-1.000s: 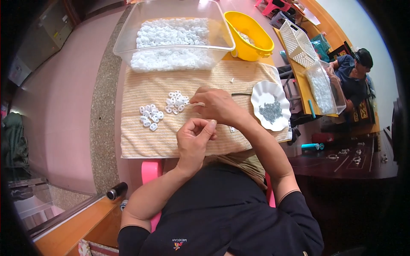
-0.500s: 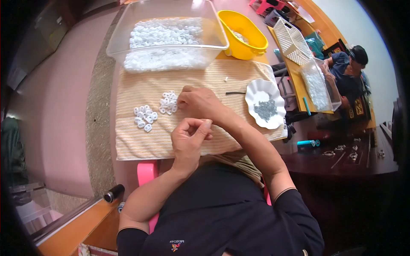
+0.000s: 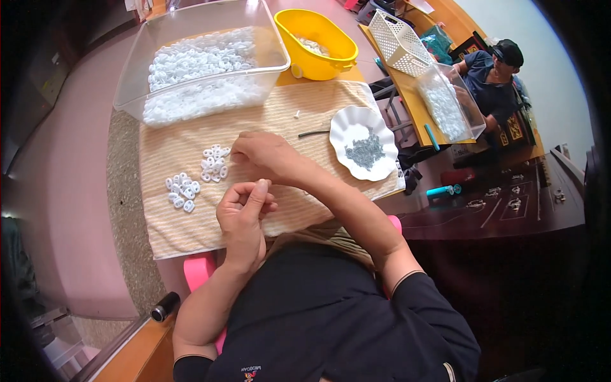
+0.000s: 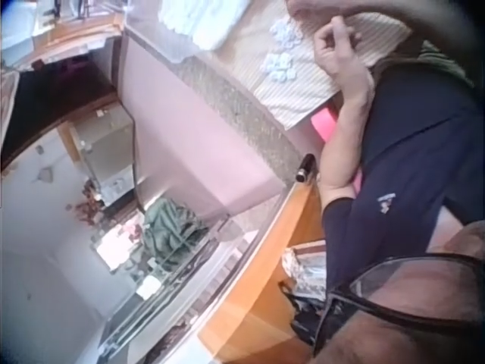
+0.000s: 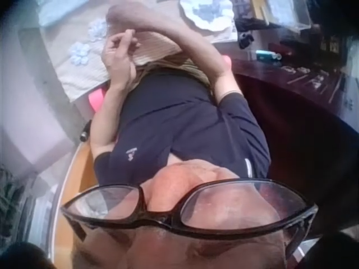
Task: Assembling small white plastic components by hand at a workshop desk.
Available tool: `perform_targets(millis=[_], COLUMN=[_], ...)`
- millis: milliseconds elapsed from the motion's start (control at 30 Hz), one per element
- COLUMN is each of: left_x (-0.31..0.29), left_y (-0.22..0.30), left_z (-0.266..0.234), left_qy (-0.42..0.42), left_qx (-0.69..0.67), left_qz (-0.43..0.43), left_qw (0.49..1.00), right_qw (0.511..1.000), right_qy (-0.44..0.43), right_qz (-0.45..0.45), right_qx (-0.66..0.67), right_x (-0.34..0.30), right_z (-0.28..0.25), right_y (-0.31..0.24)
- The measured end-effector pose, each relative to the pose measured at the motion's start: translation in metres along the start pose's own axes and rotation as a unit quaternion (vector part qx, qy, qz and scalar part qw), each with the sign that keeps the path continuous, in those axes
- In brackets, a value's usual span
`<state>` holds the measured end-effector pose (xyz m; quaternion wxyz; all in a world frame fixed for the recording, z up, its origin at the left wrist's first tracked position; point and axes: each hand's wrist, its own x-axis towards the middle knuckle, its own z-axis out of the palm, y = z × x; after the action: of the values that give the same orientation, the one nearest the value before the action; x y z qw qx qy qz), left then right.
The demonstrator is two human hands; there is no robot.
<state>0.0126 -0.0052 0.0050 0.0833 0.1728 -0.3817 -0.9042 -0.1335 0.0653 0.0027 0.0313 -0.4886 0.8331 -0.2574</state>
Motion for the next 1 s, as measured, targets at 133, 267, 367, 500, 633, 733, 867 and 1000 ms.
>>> perform_targets(millis=[133, 267, 367, 500, 633, 733, 867, 1000], left_x=[0.002, 0.002, 0.000, 0.000, -0.003, -0.002, -0.001, -0.003], left_y=[0.004, 0.005, 0.002, -0.004, -0.005, -0.003, -0.003, -0.005], left_z=[0.003, 0.003, 0.004, 0.004, 0.003, 0.004, 0.003, 0.004], left_qy=[0.029, 0.044, -0.001, -0.012, -0.027, -0.028, -0.043, -0.046], left_qx=[-0.049, -0.057, -0.016, -0.014, -0.007, -0.016, -0.020, -0.015], left_qz=[-0.004, 0.004, 0.028, 0.015, 0.003, -0.005, -0.019, -0.024], left_qw=[0.998, 0.997, 0.999, 1.000, 1.000, 0.999, 0.999, 0.999], right_qw=[0.986, 0.919, 0.888, 0.860, 0.870, 0.917, 0.967, 0.960], right_qy=[0.066, -0.009, -0.030, -0.022, -0.014, 0.055, 0.132, 0.108], right_qz=[0.010, 0.124, 0.147, 0.166, 0.200, 0.167, 0.186, 0.251], right_qx=[0.151, 0.373, 0.436, 0.481, 0.451, 0.358, 0.113, -0.065], right_x=[-0.022, -0.048, -0.061, -0.073, -0.089, -0.105, -0.127, -0.134], right_z=[-0.020, -0.040, -0.040, -0.038, -0.043, -0.055, -0.088, -0.118], right_y=[-0.009, -0.027, -0.031, -0.025, -0.025, -0.013, 0.031, 0.054])
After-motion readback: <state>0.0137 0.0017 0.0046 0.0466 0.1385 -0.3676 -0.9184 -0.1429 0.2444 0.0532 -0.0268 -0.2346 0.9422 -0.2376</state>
